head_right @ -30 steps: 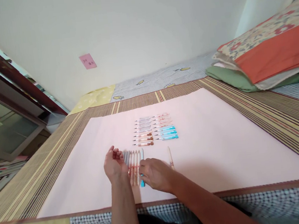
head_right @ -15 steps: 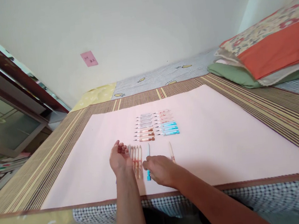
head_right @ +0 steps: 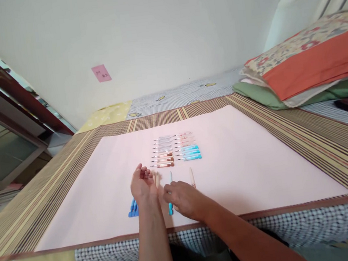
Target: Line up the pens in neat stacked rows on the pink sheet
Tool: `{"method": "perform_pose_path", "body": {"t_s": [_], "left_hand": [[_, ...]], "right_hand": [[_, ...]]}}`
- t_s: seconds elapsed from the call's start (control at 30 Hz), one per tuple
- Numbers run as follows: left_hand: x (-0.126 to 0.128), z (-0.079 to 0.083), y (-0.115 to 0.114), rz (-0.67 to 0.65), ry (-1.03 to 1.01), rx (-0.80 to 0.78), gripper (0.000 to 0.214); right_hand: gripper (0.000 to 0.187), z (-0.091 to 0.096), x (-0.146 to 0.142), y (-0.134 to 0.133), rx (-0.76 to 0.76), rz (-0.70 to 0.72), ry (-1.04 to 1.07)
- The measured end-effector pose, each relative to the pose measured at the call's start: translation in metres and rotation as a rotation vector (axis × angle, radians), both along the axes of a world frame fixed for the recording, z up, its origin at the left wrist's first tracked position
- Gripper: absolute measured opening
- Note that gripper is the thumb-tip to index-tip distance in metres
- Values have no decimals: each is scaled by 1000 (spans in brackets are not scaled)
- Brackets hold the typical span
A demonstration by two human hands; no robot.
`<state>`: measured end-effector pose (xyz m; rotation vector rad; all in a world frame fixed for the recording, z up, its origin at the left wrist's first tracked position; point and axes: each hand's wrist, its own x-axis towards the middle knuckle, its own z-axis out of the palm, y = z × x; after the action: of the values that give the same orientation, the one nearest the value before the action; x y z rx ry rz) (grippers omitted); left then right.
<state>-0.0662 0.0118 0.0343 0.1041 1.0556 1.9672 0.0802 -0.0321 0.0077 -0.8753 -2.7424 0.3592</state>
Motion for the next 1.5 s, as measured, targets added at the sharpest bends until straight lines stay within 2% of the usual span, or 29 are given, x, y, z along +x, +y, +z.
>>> {"method": "perform_pose_path", "body": {"t_s": [0.17, 0.23, 0.33, 0.5, 0.63, 0.83, 1.0, 1.1, 1.2, 1.27, 1.37, 1.43, 1.5], "left_hand": [[-9, 0, 2, 2, -1, 10, 15], [-11, 1, 2, 11, -22, 11, 14], [-10, 3, 3, 19, -49, -2, 12], [-6, 1, 8, -22, -32, -5, 12], [-2, -2, 10, -50, -11, 11, 15], [1, 1, 8, -94, -32, 9, 14], [4, 1, 6, -118, -40, -23, 14], [3, 1, 6, -144, -53, -36, 13], [-1, 0, 7, -149, -41, -28, 12], [-4, -1, 7, -202, 9, -26, 14], [-3, 0, 5, -406, 124, -28, 30], [1, 2, 2, -569, 200, 26, 47], [5, 5, -1, -695, 258, 112, 53]], "right_hand": [[20, 3, 8, -1, -97, -2, 45], [14, 5, 7, -2, -114, -44, 63], [6, 8, 2, -3, -114, -186, 38], [15, 13, -13, -12, -52, -421, -97], [14, 15, -23, -13, -74, -465, -155], [30, 23, -14, -4, -163, -550, -201], [23, 25, -5, -3, -202, -553, -191], [19, 22, 4, 2, -337, -580, -37], [16, 22, 21, 12, -657, -568, 344], [17, 25, 30, 19, -844, -534, 607], [27, 34, 36, 22, -1017, -491, 819], [31, 37, 35, 20, -1074, -458, 887], [33, 38, 32, 18, -1108, -416, 943]]}}
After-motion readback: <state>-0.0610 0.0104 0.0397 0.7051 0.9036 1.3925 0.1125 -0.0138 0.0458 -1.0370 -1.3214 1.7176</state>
